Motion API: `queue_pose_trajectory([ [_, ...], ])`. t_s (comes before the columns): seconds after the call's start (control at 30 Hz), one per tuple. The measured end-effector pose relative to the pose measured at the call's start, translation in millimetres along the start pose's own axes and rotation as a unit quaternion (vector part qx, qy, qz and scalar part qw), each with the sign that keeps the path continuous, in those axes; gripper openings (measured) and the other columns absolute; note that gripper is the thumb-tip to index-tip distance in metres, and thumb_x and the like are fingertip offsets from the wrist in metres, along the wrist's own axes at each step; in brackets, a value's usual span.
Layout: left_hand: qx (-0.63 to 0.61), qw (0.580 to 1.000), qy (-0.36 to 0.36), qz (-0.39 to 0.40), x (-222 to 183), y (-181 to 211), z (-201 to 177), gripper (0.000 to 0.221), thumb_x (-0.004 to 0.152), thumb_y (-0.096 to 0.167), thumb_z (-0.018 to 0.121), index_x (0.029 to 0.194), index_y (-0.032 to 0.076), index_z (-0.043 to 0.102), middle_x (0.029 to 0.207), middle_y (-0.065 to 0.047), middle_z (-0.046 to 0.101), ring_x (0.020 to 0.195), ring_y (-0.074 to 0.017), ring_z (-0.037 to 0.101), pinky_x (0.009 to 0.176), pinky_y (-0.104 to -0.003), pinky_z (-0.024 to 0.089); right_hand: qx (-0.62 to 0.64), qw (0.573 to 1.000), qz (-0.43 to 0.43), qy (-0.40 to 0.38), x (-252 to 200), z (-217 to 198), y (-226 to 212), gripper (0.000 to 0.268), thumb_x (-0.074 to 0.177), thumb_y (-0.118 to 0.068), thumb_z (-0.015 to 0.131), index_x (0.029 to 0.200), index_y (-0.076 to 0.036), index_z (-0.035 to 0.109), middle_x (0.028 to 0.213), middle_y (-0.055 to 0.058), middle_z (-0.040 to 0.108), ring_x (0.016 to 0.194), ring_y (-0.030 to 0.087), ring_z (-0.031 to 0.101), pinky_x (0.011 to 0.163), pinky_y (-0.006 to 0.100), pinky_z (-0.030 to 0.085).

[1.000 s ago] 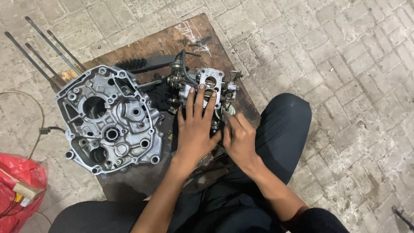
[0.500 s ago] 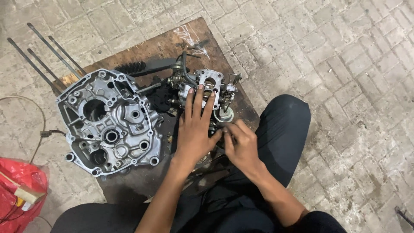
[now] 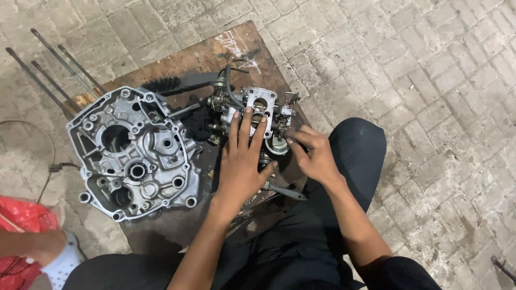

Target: The person assembles a small engine by hand, placing and adjusting internal components such as gears and a piston assembly on a wooden board. The person aligns parts, rotates components, and secures them together without using tools.

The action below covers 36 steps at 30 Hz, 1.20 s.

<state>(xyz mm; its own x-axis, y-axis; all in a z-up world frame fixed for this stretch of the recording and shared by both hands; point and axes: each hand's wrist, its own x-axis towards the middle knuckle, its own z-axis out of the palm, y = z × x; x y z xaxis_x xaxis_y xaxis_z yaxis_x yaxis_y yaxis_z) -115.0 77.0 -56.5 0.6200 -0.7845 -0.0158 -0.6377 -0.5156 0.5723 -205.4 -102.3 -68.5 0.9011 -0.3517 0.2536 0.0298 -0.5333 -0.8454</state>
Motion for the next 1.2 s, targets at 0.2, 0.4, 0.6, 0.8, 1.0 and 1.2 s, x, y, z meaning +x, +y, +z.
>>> queue_pose_trajectory([
  [0.2,-0.007,1.000,0.026,0.015,1.5,-0.7,6.3,0.105,0.082,0.024,0.085,0.165,0.011,0.021,0.172,-0.020,0.000,0.156,-0.0485,-0.001,0.098,-0.071,0.043,-0.004,1.000,0.011,-0.012,0.1,2.5,14.6,0.014,0.094,0.005,0.063,0.100,0.004,0.076,0.069,0.021,0.057,0.058,0.032,0.054,0.056,0.039,0.043],
  [0.4,-0.008,1.000,0.023,0.019,-0.5,-2.1,0.1,0.101,0.082,0.024,0.084,0.163,0.011,0.026,0.171,-0.021,0.005,0.155,-0.0487,0.004,0.097,-0.069,0.045,-0.035,0.999,0.035,0.005,-6.2,-5.4,-21.1,0.011,0.093,0.006,0.064,0.094,0.002,0.075,0.065,0.018,0.055,0.055,0.030,0.052,0.057,0.039,0.044],
  [0.6,-0.007,1.000,0.017,0.012,4.3,-1.0,3.8,0.101,0.082,0.027,0.085,0.163,0.009,0.026,0.170,-0.023,0.003,0.155,-0.0498,0.001,0.096,-0.070,0.045,-0.015,0.999,0.037,0.037,-5.6,9.3,-6.1,0.018,0.100,0.002,0.058,0.091,0.002,0.073,0.062,0.011,0.047,0.053,0.021,0.041,0.055,0.036,0.040],
  [0.8,-0.023,1.000,0.007,0.008,1.0,-2.6,2.4,0.100,0.082,0.024,0.085,0.163,0.009,0.028,0.172,-0.021,-0.001,0.155,-0.0500,-0.001,0.096,-0.073,0.043,-0.010,1.000,0.006,-0.005,-2.6,0.3,-3.8,0.020,0.098,0.003,0.061,0.080,-0.002,0.069,0.058,0.006,0.040,0.053,0.018,0.038,0.056,0.032,0.038],
  [1.0,-0.021,1.000,0.013,0.012,1.0,-3.2,3.2,0.099,0.084,0.025,0.083,0.164,0.011,0.026,0.172,-0.020,0.001,0.155,-0.0480,0.000,0.095,-0.072,0.044,-0.093,0.995,0.027,0.035,-28.1,-0.1,-11.9,0.018,0.089,0.008,0.067,0.073,0.001,0.064,0.057,0.017,0.048,0.050,0.033,0.049,0.051,0.040,0.039],
  [1.2,-0.021,1.000,-0.001,0.007,-0.3,-2.2,-0.5,0.100,0.084,0.027,0.082,0.164,0.012,0.024,0.172,-0.017,-0.003,0.156,-0.0462,-0.003,0.096,-0.072,0.043,-0.137,0.985,0.088,0.063,-36.2,10.1,-47.1,0.022,0.091,0.005,0.067,0.070,-0.002,0.065,0.055,0.012,0.051,0.048,0.026,0.052,0.049,0.033,0.041],
])
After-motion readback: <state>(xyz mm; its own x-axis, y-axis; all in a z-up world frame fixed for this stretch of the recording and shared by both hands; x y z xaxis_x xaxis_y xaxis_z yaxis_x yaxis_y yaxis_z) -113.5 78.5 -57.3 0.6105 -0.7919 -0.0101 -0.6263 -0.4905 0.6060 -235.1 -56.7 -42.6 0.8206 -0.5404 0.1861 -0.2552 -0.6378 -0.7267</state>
